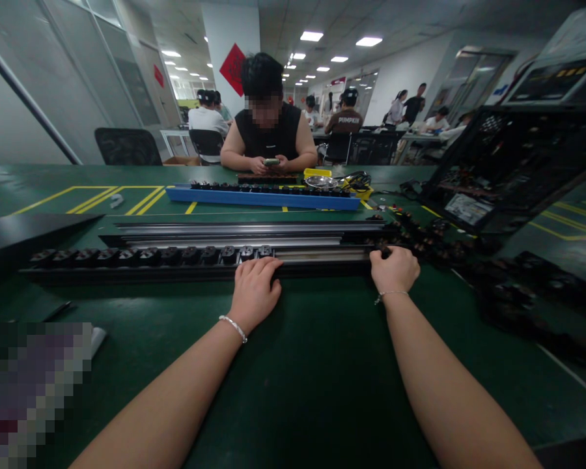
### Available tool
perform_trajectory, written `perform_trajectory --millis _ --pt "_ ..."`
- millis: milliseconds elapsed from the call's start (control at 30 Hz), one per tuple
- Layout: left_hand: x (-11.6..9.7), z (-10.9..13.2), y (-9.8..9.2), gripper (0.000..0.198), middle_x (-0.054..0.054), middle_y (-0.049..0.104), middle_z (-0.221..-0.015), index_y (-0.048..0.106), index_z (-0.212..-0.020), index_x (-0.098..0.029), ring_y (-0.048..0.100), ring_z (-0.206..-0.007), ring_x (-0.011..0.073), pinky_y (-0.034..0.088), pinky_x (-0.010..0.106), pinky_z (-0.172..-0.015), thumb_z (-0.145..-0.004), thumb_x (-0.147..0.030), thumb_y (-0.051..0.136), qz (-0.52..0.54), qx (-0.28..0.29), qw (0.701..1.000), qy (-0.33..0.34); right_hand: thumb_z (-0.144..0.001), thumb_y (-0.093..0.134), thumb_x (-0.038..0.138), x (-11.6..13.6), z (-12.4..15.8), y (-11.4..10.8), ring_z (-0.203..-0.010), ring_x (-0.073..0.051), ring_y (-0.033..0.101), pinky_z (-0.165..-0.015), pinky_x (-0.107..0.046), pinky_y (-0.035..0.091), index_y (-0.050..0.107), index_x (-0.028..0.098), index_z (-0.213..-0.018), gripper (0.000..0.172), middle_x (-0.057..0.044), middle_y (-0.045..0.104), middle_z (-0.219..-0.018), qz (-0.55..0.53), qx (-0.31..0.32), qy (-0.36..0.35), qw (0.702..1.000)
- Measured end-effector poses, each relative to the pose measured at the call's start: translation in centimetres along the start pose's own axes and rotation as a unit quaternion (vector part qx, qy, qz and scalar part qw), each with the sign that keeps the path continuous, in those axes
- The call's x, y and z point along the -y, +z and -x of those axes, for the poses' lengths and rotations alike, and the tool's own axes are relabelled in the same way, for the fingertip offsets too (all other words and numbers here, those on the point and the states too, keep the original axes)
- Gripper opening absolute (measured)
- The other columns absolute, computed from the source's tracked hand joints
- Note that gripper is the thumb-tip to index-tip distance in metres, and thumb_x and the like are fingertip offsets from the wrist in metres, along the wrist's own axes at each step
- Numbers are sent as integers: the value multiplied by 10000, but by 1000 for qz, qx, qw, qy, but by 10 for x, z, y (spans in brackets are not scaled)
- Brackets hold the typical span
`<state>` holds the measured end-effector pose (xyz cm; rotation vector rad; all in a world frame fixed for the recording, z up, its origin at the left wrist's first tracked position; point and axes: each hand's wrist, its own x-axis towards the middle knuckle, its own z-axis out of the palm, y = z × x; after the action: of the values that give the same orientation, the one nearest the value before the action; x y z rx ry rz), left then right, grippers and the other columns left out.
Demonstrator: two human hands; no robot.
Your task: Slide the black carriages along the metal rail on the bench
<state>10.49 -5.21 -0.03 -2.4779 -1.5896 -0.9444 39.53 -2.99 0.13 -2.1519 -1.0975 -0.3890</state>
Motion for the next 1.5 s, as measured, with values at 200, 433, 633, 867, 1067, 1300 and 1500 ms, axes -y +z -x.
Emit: perform_trajectory --millis 200,433,633,867,1067,1300,1500 --pt "0 0 1 362 17 609 -1197 564 -1144 -250 481 -1116 237 316 431 -989 -791 -204 499 -3 0 1000 -1 -706 479 331 -2 -1 1 -901 -288 531 -872 -417 349 676 83 -957 405 -169 629 -958 3 -8 13 1000" --pt "0 0 1 357 11 610 -1193 565 -1145 -249 479 -1113 237 315 437 -988 -797 -207 498 -6 -1 1000 3 -705 486 329 -6 -3 1 -924 -277 522 -902 -418 341 668 88 -968 400 -167 617 -979 -6 -14 19 1000" --pt "1 0 1 357 16 611 -1191 568 -1139 -252 485 -1111 235 316 434 -991 -792 -205 499 -2 -2 1000 2 -695 490 313 -10 -6 3 -913 -286 520 -877 -432 359 669 105 -940 367 -159 615 -967 -19 -23 24 999" --pt "0 0 0 362 16 610 -1194 568 -1141 -247 485 -1108 237 317 436 -989 -788 -200 501 -3 -1 1000 3 -702 480 305 -13 -7 3 -961 -300 502 -869 -440 369 663 109 -947 363 -167 609 -996 -13 -24 37 999" --pt "0 0 0 363 20 611 -1193 570 -1140 -247 484 -1110 239 322 432 -982 -786 -202 504 -3 1 1000 0 -708 482 296 -15 -8 3 -969 -299 494 -865 -443 371 657 110 -945 348 -167 604 -998 -11 -29 42 999" --pt "0 0 0 362 19 610 -1195 569 -1139 -255 485 -1116 238 317 434 -988 -789 -201 498 -1 3 1000 -1 -721 485 296 -17 -9 2 -981 -297 491 -863 -438 377 654 113 -952 340 -168 599 -1007 -10 -32 48 998" --pt "0 0 0 362 22 610 -1194 571 -1141 -249 486 -1109 237 321 433 -985 -790 -202 493 -2 2 1000 -1 -715 491 291 -19 -10 2 -1000 -301 482 -864 -438 380 650 119 -967 344 -163 596 -1025 -17 -41 61 997"
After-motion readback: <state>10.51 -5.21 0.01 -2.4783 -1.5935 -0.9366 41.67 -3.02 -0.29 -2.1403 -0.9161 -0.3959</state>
